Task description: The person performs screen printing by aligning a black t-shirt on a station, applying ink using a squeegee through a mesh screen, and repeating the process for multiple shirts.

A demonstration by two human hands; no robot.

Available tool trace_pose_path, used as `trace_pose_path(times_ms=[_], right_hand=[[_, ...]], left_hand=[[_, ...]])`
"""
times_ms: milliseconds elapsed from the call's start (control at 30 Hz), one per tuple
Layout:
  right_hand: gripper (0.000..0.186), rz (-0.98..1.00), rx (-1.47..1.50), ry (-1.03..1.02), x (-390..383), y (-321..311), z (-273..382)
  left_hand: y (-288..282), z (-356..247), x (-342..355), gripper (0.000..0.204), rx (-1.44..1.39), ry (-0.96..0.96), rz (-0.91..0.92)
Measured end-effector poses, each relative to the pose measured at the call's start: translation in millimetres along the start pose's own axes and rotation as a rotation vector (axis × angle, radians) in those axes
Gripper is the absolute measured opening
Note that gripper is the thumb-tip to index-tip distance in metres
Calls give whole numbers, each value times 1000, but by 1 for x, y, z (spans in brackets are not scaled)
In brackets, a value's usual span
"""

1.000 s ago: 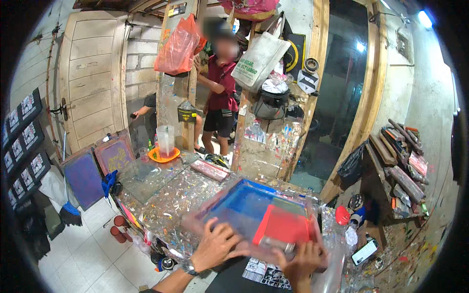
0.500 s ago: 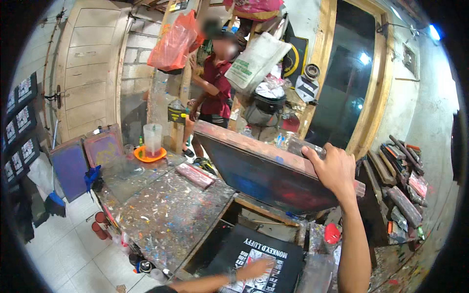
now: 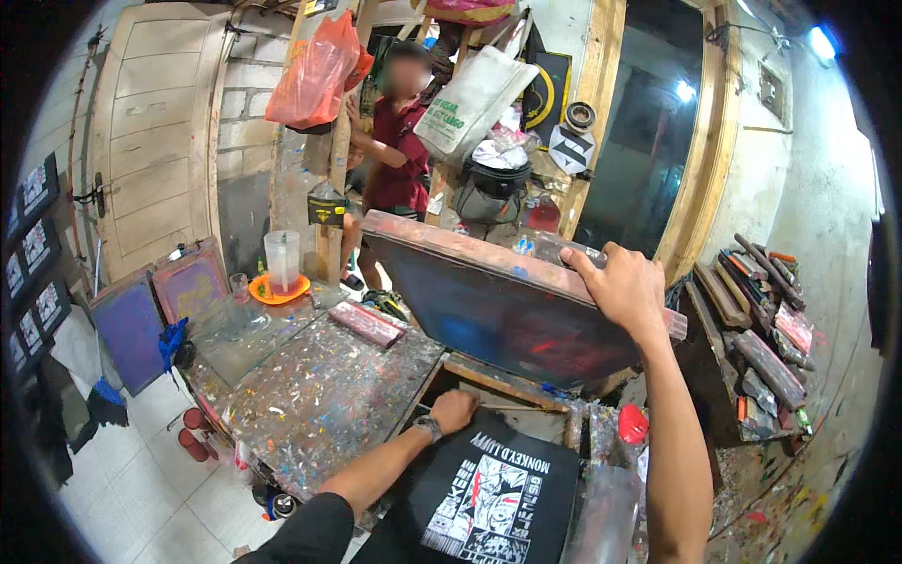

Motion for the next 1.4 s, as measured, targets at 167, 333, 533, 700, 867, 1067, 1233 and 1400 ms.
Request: trace_pose_path(times_ms=[167,333,533,700,867,1067,1233,1400], right_hand=[[81,3,-4,-45,4,9,11],[86,-82,-134,-73,10,-7,-7],[87,-52,16,-74,13,6,12],[90,-122,-116,-125,9,-14,-13],[75,14,-98,-52,7,1,14],[80,4,-33,-119,-8,-13,2],[75,6,6,-86,15,-3,-2],[74,50,-9,-182,32,5,6]], left_hand=[[-66,172,-75,16,-506,-438,-527],[-203,289,-296,20,-131,-747,-1144],[-230,406,-494,25,96,-966,-1092],[-141,204,-357,39,321,-764,-979],[-7,-257,-287,68,-298,761,-108],[36,-273,-273,56,-163,670,111],[-8,-60,-282,67,-20,237,149],[16,-26,-291,79,171,296,363]])
Point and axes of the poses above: each hand's wrist, its own x-axis towards the middle knuckle, its own y-axis out of the palm, z = x × y, the point moved 10 cm from there along x, towards the middle knuckle, and after that the axes turned 9 degrees about x, right-handed, at the moved point
